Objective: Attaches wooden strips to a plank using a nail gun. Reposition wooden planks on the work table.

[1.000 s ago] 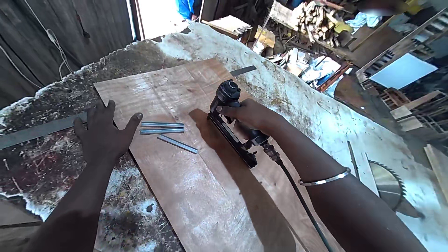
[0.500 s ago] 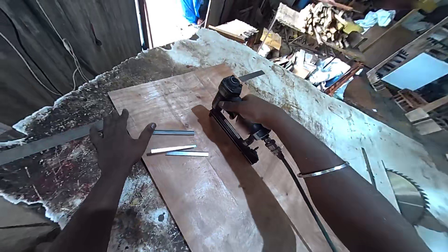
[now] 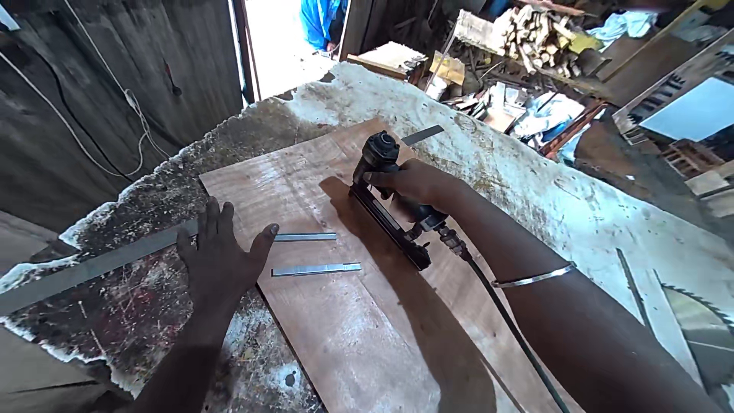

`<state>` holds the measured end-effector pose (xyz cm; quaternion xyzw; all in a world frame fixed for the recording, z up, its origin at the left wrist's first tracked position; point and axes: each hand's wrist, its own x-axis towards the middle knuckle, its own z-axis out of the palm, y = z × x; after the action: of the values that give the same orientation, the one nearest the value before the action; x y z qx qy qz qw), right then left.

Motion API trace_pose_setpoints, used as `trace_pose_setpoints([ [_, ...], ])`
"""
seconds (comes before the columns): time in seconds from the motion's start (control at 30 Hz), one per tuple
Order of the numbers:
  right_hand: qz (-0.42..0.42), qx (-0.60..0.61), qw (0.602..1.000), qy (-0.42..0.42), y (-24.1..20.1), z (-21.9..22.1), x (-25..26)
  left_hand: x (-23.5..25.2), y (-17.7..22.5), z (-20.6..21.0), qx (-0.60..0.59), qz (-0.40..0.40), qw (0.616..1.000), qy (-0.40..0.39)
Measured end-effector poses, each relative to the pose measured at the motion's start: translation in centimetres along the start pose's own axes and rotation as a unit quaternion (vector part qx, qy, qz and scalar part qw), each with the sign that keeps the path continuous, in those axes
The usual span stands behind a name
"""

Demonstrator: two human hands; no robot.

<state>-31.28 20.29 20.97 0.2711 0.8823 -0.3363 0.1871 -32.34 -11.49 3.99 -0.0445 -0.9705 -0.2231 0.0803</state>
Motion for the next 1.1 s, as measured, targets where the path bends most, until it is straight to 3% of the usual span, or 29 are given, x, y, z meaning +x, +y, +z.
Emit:
trace_pose_setpoints([
  [1.1, -0.001, -0.008, 1.000, -0.010, -7.1, 0.0, 6.8, -0.1, -0.2, 0.7, 0.014, 0.026, 0.999, 0.036],
])
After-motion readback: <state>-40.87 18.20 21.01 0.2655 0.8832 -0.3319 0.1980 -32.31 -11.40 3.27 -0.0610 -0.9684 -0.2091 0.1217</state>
